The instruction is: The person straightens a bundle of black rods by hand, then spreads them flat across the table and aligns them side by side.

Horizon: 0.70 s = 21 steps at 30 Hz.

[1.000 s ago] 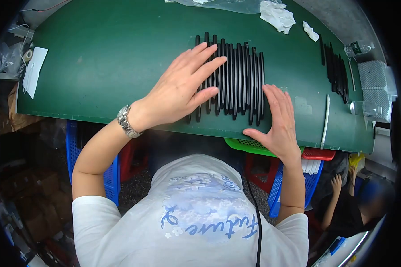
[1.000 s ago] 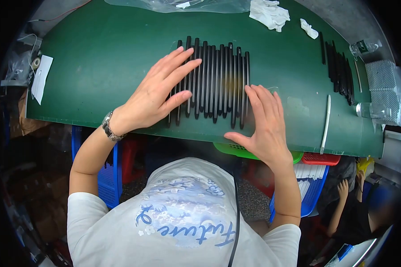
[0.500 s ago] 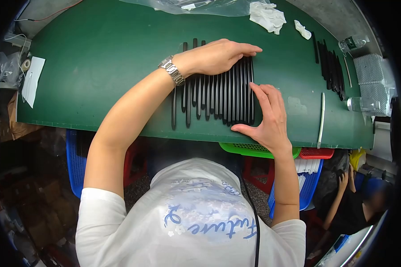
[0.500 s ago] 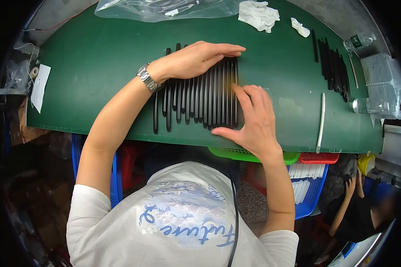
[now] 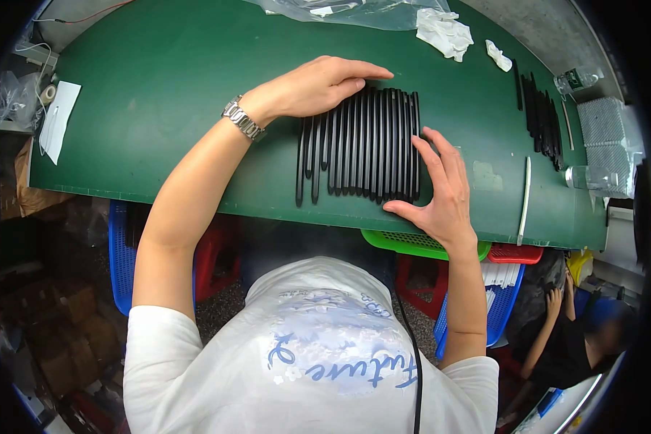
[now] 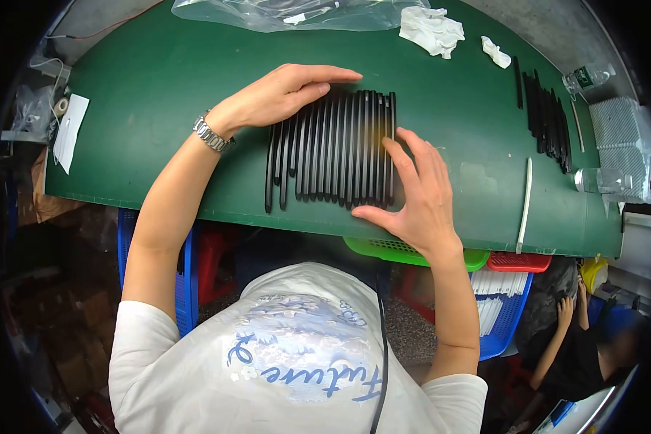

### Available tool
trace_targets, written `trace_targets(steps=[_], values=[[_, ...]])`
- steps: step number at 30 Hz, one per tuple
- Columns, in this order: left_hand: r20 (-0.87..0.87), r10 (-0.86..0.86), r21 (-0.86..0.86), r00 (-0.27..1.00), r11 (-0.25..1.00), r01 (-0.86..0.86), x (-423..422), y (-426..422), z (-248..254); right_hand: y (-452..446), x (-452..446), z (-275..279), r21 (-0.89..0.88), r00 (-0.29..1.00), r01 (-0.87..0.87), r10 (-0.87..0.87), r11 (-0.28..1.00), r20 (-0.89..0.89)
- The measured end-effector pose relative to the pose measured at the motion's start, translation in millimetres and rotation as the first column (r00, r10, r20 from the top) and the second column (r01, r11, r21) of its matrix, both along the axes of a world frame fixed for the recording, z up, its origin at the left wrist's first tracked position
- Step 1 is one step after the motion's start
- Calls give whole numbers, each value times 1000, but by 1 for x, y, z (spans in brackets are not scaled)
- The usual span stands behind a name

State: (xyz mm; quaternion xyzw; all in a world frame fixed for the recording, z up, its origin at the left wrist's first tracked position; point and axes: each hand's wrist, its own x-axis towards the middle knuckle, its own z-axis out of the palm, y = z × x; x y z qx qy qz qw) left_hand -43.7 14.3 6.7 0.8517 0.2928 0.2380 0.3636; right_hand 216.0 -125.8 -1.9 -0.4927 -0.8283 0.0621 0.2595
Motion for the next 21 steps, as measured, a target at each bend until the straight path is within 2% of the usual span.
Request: trace_targets(steps=[4, 5, 9, 13, 16, 21], values=[[-46, 151, 7, 987, 989, -151, -19, 6, 0, -8, 0, 1, 43, 992, -122, 122, 992, 14], [-65, 150, 17, 987, 989, -149, -25, 5, 0, -11, -3, 2, 28, 990, -139, 139, 990, 18], [46, 74, -133, 996, 989, -67, -36, -3, -7, -12, -9, 1, 11, 983, -178, 177, 984, 56], [62, 129, -130, 990, 984, -120, -36, -10, -8, -10, -12, 3, 12, 982, -184, 183, 983, 51], [159, 163, -106, 974, 983, -148, -34, -9, -17, -13, -22, 6, 13, 976, -215, 214, 977, 27], [220, 166, -213, 961, 970, -118, -28, -6, -20, -15, -63, 4, 70, 948, -319, 317, 945, 33]])
